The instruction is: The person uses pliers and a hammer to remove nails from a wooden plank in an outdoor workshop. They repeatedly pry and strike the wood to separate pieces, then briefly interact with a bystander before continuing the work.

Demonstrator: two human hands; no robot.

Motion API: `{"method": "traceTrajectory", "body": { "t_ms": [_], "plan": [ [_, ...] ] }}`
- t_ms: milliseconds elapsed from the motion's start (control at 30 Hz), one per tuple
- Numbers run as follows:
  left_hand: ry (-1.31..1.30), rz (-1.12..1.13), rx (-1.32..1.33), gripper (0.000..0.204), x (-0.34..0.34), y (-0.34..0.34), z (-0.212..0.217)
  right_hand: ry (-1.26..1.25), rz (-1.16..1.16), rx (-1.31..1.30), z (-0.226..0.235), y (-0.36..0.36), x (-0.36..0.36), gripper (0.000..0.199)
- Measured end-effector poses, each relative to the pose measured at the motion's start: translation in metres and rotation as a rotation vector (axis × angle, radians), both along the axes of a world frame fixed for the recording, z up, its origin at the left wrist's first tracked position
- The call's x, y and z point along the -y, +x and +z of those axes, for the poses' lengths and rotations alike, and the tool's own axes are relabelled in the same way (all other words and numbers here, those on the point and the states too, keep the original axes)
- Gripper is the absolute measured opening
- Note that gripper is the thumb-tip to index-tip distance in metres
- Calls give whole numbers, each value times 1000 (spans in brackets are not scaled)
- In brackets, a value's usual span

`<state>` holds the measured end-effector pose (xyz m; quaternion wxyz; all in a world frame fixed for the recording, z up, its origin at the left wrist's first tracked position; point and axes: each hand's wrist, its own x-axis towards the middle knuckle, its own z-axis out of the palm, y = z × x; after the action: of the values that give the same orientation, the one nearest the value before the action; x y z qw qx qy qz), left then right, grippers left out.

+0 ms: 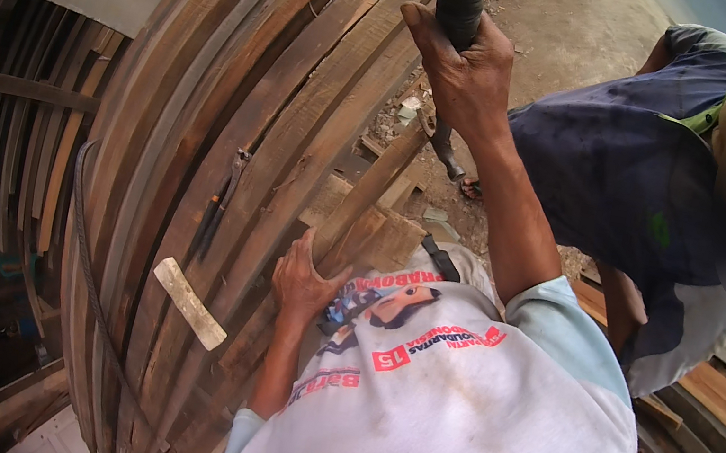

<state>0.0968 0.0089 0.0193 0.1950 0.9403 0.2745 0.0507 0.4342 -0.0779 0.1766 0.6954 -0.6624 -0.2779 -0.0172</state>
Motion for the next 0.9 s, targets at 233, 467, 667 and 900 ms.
{"method": "traceTrajectory", "body": {
  "t_ms": [233,467,667,900],
  "plan": [
    [24,-19,34,98,-1,-2,-6,-101,-135,288,-9,-17,-34,35],
    [74,-38,72,97,0,2,-3,-199,-174,409,-17,-43,-53,29],
    [50,4,6,96,1,2,0,-191,-104,503,-31,-68,-64,33],
    [66,7,25,96,1,3,-2,-285,221,265,-15,-27,-36,31]
  ]
}}
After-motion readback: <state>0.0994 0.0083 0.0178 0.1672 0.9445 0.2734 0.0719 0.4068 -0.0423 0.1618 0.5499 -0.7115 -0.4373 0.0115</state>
